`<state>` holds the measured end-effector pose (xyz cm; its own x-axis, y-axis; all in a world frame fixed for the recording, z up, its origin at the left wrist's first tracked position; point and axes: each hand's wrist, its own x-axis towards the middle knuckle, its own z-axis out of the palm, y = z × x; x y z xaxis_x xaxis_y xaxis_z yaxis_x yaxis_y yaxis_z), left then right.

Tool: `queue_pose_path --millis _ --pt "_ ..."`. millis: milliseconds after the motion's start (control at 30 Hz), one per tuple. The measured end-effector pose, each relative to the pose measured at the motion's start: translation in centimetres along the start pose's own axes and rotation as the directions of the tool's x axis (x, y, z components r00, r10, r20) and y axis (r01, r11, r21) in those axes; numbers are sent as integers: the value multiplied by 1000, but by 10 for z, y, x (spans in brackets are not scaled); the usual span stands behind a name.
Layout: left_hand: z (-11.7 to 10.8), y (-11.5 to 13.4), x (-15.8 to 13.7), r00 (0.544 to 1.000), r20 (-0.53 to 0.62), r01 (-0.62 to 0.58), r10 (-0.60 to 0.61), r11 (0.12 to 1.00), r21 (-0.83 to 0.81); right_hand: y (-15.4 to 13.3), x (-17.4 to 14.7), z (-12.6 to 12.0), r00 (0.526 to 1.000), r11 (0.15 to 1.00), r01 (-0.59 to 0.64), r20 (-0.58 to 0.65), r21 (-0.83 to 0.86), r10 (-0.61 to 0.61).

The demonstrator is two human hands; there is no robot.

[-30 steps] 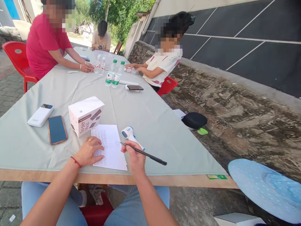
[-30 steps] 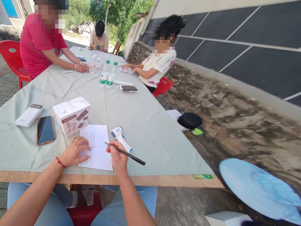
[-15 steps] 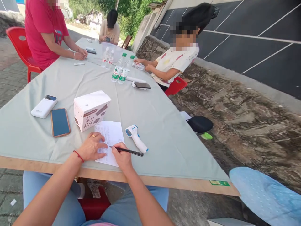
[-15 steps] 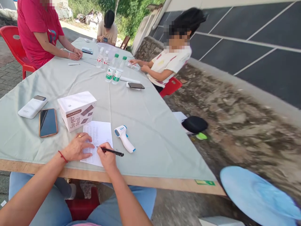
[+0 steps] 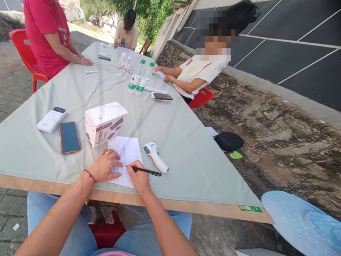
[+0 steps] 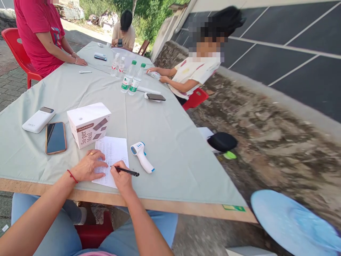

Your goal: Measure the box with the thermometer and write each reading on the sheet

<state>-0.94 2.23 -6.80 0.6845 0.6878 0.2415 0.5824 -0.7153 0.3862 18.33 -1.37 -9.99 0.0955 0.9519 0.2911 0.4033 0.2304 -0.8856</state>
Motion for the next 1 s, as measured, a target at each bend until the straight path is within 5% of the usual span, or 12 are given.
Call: queue_pose_path --millis 1000 --pt "-2 1 0 1000 18 19 -19 1000 -14 -2 1 0 999 1000 -24 -26 18 25"
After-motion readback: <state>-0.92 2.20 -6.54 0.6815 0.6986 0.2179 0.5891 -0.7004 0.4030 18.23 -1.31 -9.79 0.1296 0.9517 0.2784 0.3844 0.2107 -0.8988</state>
